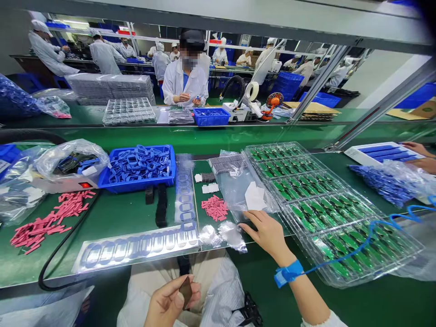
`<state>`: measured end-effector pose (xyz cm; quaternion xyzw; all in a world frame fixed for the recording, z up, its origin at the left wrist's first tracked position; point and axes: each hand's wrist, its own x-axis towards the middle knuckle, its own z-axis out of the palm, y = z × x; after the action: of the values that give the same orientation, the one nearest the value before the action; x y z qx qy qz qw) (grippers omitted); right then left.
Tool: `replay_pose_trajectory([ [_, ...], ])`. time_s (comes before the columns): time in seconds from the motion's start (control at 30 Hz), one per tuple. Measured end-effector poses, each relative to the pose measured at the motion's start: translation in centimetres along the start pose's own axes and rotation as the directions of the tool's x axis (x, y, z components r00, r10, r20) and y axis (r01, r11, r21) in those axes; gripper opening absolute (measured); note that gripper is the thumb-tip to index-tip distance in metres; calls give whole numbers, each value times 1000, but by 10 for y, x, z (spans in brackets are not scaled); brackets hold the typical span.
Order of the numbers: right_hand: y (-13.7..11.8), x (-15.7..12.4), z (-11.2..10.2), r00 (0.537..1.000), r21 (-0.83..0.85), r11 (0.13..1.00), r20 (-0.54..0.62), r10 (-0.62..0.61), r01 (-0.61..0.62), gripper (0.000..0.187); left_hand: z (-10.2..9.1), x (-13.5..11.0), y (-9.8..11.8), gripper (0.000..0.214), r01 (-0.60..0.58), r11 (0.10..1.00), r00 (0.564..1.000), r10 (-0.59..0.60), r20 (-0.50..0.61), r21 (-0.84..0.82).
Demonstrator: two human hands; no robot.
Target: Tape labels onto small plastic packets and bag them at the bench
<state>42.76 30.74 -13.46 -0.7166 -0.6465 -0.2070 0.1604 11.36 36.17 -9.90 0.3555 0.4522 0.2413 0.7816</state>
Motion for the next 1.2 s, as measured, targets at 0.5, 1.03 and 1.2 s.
replay_pose_trajectory([
  [0.5, -91, 32, -61, 938, 770, 629, -135, 320, -104, 14, 49, -6, 60, 51, 3, 974, 990, 29, 137, -227],
  [1.03, -128, 62, -97, 986, 816, 577, -125, 115, 36, 11, 45, -11, 53, 52, -218, 976, 940, 217, 264, -28],
  [1.2, -126, 55, -95, 992, 827, 563, -81, 99, 12, 12, 43, -11, 50, 57, -185, 983, 945, 176, 276, 6],
])
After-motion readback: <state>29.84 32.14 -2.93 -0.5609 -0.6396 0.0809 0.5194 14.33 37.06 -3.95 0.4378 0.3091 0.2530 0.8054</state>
